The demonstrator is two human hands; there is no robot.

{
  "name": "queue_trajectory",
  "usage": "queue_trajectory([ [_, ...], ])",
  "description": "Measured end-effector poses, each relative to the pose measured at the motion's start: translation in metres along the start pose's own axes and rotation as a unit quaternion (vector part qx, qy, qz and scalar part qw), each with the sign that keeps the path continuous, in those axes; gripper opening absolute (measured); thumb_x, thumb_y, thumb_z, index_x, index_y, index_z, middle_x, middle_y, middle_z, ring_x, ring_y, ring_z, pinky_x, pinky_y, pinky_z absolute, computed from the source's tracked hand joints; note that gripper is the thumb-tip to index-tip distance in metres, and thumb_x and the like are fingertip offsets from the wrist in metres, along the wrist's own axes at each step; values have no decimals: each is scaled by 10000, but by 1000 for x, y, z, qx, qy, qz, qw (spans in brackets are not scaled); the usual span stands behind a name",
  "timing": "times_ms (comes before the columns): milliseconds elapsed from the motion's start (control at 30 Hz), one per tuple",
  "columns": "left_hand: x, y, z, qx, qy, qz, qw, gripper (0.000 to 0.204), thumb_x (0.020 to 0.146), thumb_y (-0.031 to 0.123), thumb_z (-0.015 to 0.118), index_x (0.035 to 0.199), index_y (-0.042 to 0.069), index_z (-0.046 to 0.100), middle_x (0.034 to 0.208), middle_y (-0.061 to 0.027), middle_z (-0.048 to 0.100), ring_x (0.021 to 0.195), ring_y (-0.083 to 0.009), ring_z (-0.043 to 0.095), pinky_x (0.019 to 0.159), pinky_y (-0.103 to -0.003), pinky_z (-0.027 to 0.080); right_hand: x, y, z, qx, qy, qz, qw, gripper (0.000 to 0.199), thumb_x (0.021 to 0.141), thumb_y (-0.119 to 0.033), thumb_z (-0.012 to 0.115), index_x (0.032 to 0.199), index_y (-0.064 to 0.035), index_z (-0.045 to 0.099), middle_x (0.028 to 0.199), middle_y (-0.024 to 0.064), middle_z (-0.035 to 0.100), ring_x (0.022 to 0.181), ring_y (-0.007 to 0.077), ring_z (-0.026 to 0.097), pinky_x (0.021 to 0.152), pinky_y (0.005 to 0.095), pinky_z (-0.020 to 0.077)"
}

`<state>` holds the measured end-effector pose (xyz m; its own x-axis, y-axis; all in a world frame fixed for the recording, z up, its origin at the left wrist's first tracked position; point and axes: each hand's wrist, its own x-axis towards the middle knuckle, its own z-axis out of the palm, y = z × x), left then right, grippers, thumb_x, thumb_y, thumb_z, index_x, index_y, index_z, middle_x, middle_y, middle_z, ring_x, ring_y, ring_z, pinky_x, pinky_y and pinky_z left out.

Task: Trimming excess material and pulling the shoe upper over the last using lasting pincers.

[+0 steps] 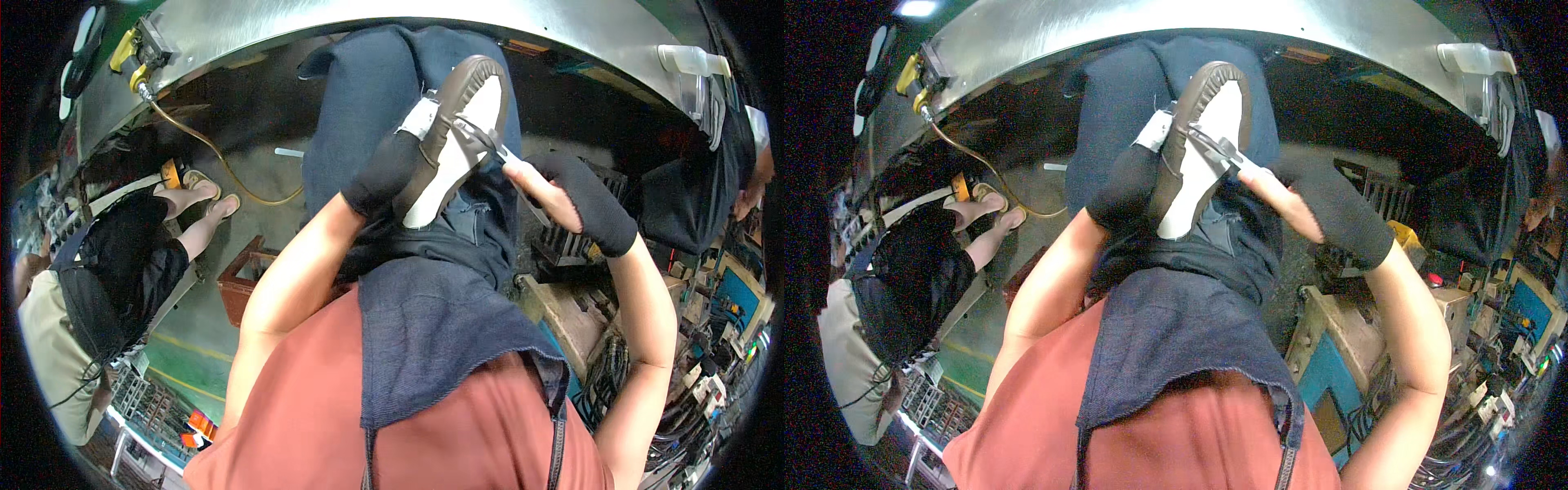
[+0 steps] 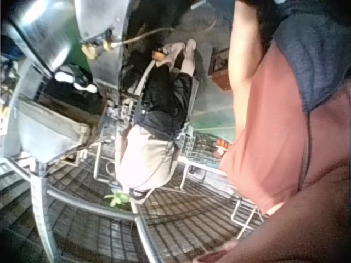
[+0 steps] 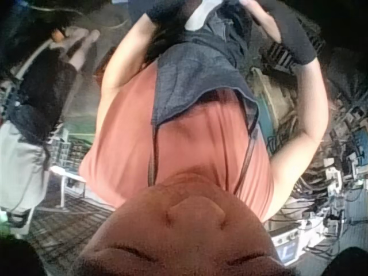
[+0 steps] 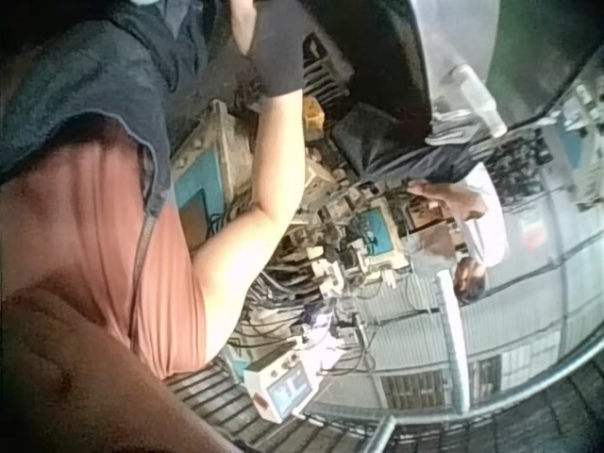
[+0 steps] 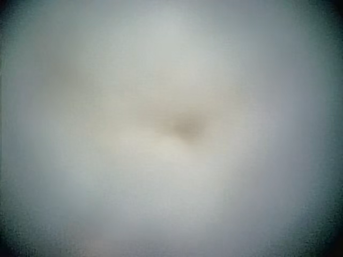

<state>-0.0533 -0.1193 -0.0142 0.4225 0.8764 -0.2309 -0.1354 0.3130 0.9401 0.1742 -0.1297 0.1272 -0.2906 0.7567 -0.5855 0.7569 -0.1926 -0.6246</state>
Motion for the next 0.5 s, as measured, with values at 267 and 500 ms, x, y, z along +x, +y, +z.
queue_trajectory([
  [267,14,-23,20,297,153,167,928,527,859,132,578,1339,-30,431,1268,-268,530,1167,-428,515,1009,-458,399,14,41,38,-137,183,-109,967,354,930,-310,604,791,16,595,724,237,579,677,411,581,601,418,437],
  [500,10,8,27,400,107,80,907,673,848,218,658,1371,-69,346,1265,-296,512,1154,-432,528,997,-470,415,-19,31,-5,-77,82,-13,994,350,930,-313,607,825,21,616,736,224,602,656,384,580,601,414,440],
])
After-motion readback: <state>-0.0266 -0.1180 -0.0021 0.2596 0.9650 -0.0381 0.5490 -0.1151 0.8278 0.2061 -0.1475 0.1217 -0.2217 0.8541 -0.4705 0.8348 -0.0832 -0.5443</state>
